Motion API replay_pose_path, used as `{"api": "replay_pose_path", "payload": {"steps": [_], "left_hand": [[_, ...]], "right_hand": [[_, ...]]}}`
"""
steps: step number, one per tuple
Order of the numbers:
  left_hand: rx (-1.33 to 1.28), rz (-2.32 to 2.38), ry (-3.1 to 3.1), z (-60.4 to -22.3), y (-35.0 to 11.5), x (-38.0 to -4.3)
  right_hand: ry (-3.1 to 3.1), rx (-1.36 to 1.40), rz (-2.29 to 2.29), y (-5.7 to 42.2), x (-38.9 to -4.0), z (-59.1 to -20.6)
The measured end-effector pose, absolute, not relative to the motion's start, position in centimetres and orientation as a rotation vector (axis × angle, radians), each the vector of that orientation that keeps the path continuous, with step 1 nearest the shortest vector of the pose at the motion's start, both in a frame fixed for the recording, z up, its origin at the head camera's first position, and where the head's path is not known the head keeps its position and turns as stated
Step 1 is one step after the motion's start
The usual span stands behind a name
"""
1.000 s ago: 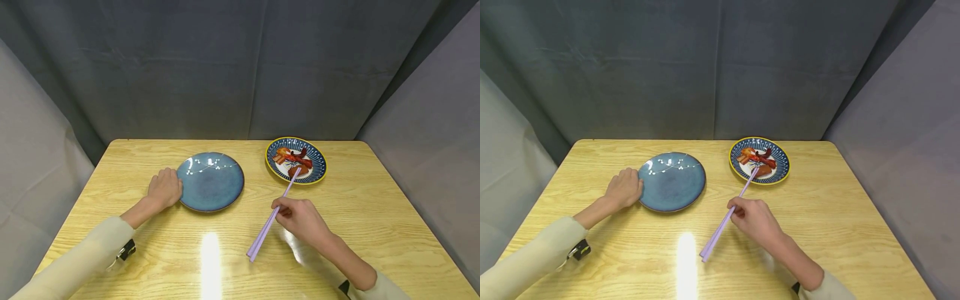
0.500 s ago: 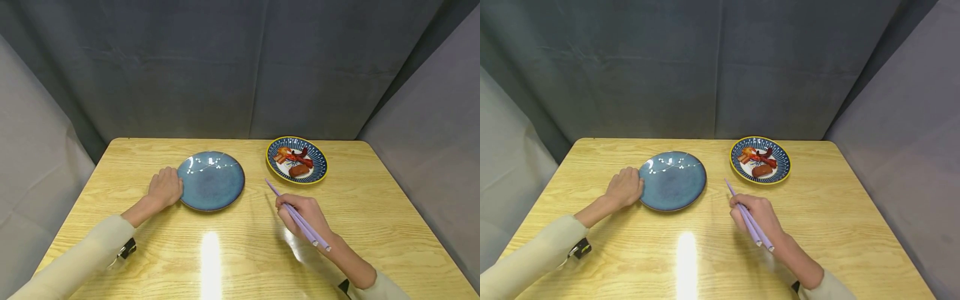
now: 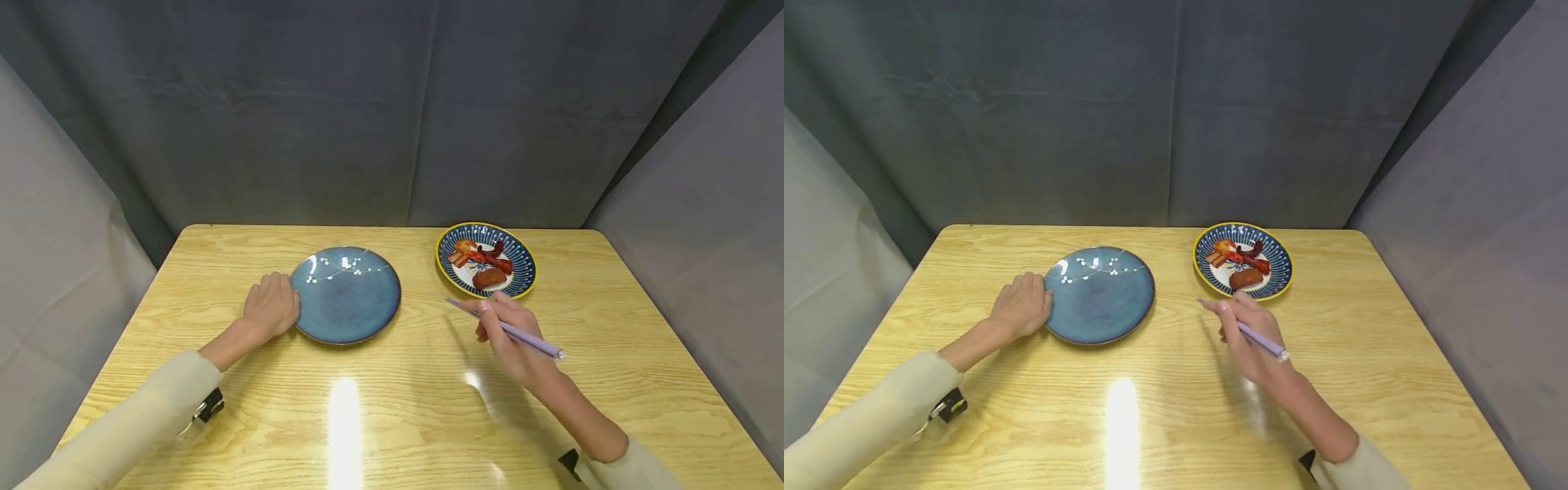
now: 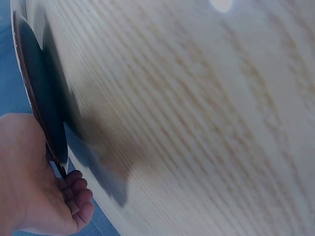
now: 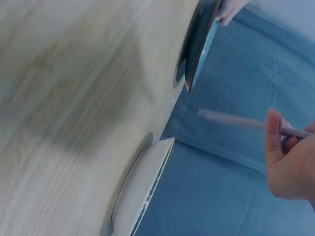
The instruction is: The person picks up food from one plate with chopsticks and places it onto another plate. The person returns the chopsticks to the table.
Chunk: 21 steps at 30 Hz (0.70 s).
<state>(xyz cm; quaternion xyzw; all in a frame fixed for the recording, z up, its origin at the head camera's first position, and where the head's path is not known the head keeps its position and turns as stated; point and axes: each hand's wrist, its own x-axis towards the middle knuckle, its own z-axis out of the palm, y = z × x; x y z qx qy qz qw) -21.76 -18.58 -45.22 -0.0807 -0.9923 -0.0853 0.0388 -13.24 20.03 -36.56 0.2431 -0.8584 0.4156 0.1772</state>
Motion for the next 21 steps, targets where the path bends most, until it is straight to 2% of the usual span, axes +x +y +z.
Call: {"api": "replay_pose_path", "payload": {"steps": [5,14,21], "left_hand": [[-0.247,-0.266,-3.043,-45.3,-18.6,-21.8],[-0.244,-0.266,-3.047,-45.5,-18.6,-21.9],[-0.235,-0.258,-3.037,-45.3,-18.6,-21.8]], "right_hand": [[-2.414,0.575,1.329,19.9,-12.9,-34.0],[-2.435,0.407,1.153,23.5,-15.7,-35.7],[-2.497,0.297,1.070,25.7,-16.7,-35.5]]}}
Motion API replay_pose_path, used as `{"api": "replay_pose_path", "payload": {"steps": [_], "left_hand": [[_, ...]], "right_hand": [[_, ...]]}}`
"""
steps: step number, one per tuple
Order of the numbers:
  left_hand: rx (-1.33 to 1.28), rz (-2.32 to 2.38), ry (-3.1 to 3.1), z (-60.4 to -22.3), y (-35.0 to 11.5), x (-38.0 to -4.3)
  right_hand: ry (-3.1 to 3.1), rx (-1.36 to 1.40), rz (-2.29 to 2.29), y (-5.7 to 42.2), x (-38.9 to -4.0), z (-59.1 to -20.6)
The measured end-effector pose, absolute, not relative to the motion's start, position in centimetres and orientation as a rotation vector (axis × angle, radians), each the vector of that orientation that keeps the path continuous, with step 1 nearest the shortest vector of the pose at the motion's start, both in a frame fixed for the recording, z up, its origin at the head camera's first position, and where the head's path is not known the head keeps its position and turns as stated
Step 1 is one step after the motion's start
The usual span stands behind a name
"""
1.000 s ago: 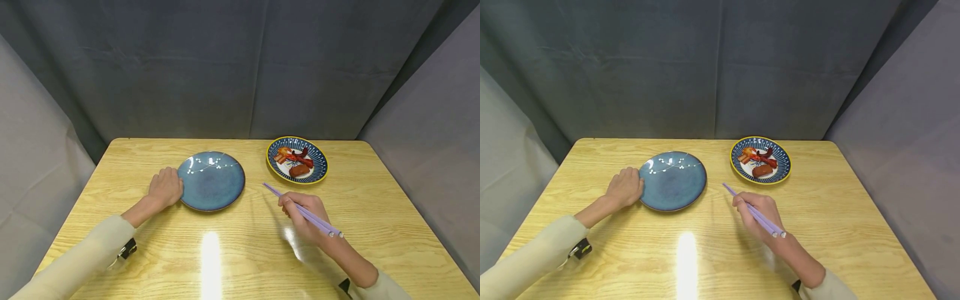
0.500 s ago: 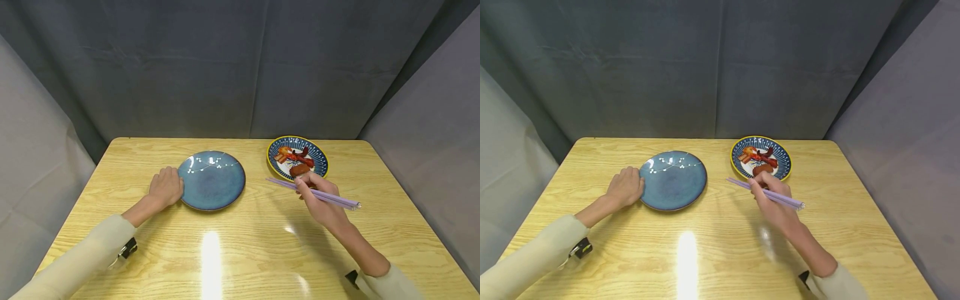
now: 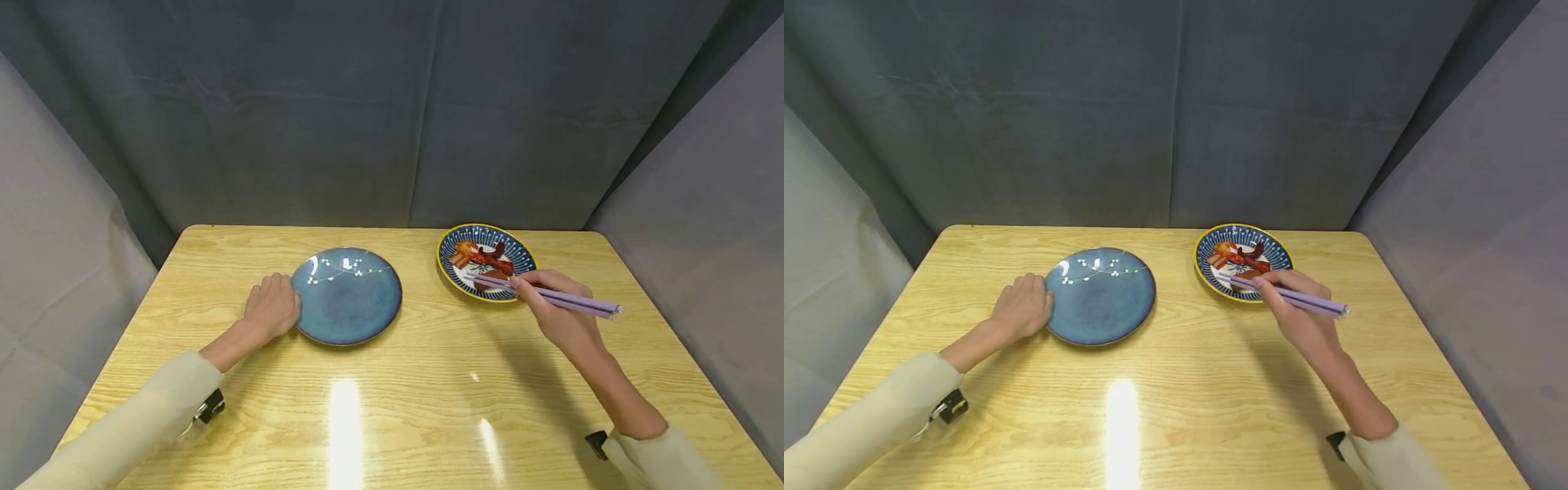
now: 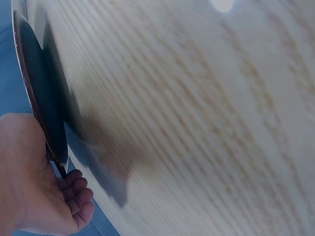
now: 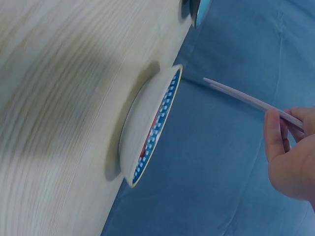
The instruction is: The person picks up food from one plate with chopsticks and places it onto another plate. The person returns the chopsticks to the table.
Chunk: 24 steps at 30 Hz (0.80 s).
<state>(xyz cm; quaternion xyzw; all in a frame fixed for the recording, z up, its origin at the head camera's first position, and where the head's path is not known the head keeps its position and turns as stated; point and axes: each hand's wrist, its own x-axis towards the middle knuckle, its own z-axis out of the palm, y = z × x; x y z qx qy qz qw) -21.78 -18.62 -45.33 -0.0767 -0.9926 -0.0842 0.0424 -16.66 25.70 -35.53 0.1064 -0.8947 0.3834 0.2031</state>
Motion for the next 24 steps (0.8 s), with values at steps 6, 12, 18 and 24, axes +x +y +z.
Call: {"api": "replay_pose_path", "payload": {"steps": [6,12,18,24], "left_hand": [[-0.238,-0.262,-3.040,-45.2,-18.6,-21.8],[-0.238,-0.267,-3.039,-45.2,-18.6,-21.9],[-0.238,-0.266,-3.041,-45.3,-18.6,-21.9],[-0.242,-0.269,-3.036,-45.3,-18.6,-21.9]], "right_hand": [[-2.524,0.295,1.053,27.4,-17.2,-35.6],[-2.519,0.318,1.007,28.9,-17.9,-36.1],[-2.569,0.344,0.977,30.0,-18.7,-36.3],[-2.588,0.401,0.954,30.5,-19.4,-36.5]]}}
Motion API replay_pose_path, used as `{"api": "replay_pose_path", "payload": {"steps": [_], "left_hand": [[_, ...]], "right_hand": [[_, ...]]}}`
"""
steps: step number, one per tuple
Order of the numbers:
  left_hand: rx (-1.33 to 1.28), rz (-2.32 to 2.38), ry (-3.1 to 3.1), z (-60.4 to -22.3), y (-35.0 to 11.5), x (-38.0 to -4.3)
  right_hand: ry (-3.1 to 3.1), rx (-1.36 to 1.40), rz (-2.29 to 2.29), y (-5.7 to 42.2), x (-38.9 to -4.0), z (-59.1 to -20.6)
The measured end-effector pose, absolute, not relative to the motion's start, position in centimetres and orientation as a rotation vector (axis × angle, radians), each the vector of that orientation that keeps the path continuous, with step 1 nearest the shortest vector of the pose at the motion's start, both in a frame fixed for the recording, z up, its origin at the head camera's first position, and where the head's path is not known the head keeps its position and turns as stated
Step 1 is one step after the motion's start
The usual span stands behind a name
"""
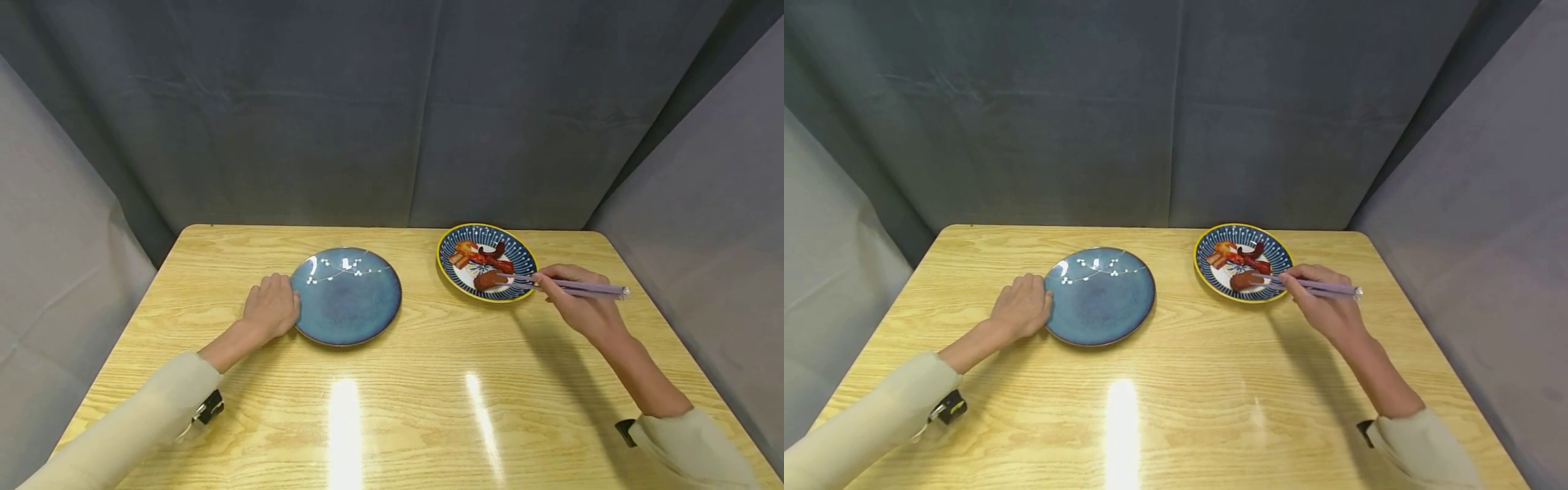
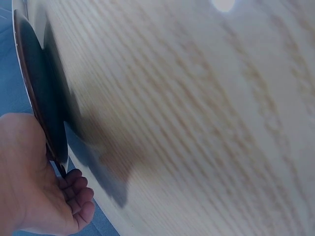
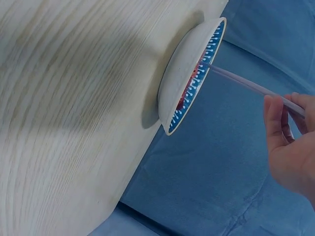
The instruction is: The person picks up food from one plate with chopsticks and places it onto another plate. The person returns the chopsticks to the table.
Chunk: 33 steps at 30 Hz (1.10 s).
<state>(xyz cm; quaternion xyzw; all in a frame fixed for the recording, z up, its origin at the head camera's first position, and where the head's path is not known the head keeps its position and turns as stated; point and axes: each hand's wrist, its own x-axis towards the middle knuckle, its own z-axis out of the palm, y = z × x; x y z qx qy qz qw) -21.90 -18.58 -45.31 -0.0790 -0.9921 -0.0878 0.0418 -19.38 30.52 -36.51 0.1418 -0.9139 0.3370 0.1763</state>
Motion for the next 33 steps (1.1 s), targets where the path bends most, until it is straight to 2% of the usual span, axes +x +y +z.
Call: {"api": "replay_pose_path", "payload": {"steps": [33], "left_hand": [[-0.238,-0.266,-3.017,-45.3,-18.6,-21.8]], "right_hand": [[-2.700,0.513,0.941,30.4,-22.3,-37.5]]}}
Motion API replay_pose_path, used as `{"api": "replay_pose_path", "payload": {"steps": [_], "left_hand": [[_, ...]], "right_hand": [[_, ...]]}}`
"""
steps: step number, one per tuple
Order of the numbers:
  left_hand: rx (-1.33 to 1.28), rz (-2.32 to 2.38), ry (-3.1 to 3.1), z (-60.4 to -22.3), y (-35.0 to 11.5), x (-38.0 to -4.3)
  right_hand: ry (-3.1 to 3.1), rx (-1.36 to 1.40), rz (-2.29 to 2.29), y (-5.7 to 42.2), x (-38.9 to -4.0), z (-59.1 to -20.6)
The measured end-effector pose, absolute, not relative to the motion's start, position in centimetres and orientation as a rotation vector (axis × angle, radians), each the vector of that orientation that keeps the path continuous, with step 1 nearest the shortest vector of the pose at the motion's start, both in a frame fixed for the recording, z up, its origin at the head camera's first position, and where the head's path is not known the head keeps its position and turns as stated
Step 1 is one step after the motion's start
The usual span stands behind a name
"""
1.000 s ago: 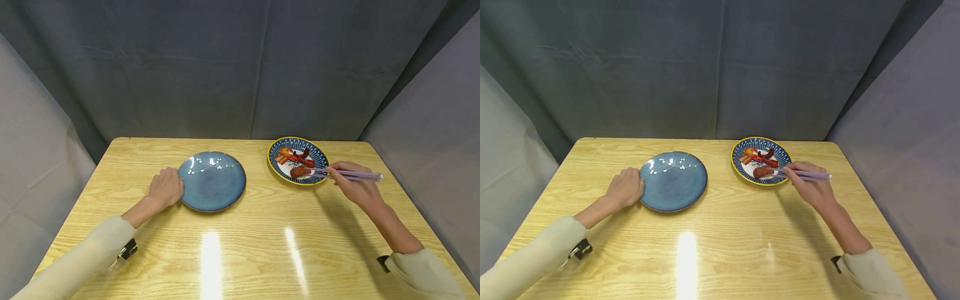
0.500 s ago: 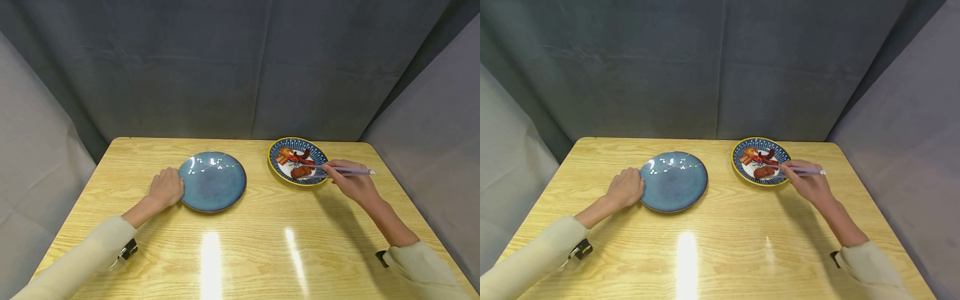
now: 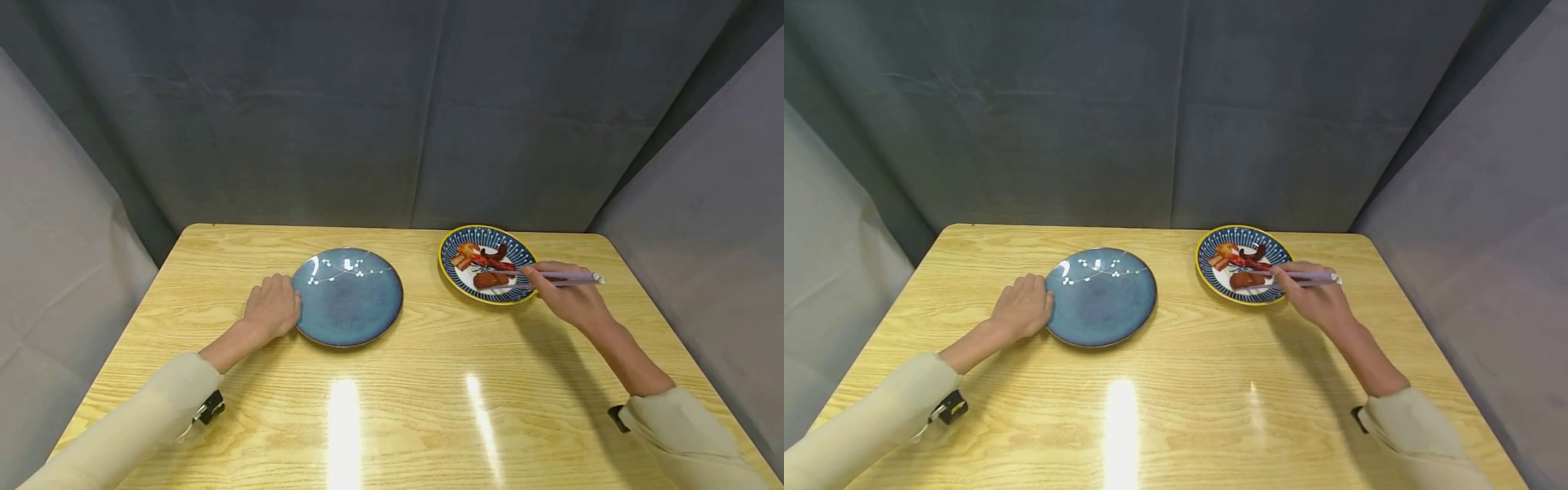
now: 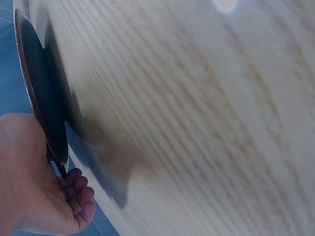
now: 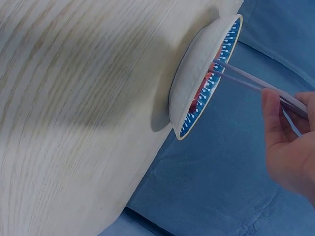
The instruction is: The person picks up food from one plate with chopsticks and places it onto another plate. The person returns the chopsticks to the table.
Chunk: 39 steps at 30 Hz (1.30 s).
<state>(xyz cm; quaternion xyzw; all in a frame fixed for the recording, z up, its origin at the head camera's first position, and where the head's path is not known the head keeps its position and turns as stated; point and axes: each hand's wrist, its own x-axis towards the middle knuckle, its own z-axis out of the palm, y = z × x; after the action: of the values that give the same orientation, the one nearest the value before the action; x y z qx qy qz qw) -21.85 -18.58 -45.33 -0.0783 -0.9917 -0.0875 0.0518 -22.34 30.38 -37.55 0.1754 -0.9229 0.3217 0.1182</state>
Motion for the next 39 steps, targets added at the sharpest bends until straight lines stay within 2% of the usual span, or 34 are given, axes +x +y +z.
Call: {"api": "replay_pose_path", "payload": {"steps": [7,13,18,26,39], "left_hand": [[-0.236,-0.270,-3.022,-45.3,-18.6,-21.8],[-0.234,-0.274,-3.022,-45.2,-18.6,-21.8],[-0.232,-0.272,-3.026,-45.2,-18.6,-21.8],[-0.235,-0.260,-3.030,-45.3,-18.6,-21.8],[-0.222,-0.261,-3.035,-45.4,-18.6,-21.9]], "right_hand": [[-2.634,0.452,0.973,30.0,-23.0,-38.4],[-2.682,0.524,1.003,29.8,-23.6,-38.8],[-2.677,0.429,1.056,29.4,-24.2,-38.9],[-2.612,0.441,1.061,28.7,-25.2,-38.5],[-2.469,0.309,1.156,28.7,-25.2,-38.9]]}}
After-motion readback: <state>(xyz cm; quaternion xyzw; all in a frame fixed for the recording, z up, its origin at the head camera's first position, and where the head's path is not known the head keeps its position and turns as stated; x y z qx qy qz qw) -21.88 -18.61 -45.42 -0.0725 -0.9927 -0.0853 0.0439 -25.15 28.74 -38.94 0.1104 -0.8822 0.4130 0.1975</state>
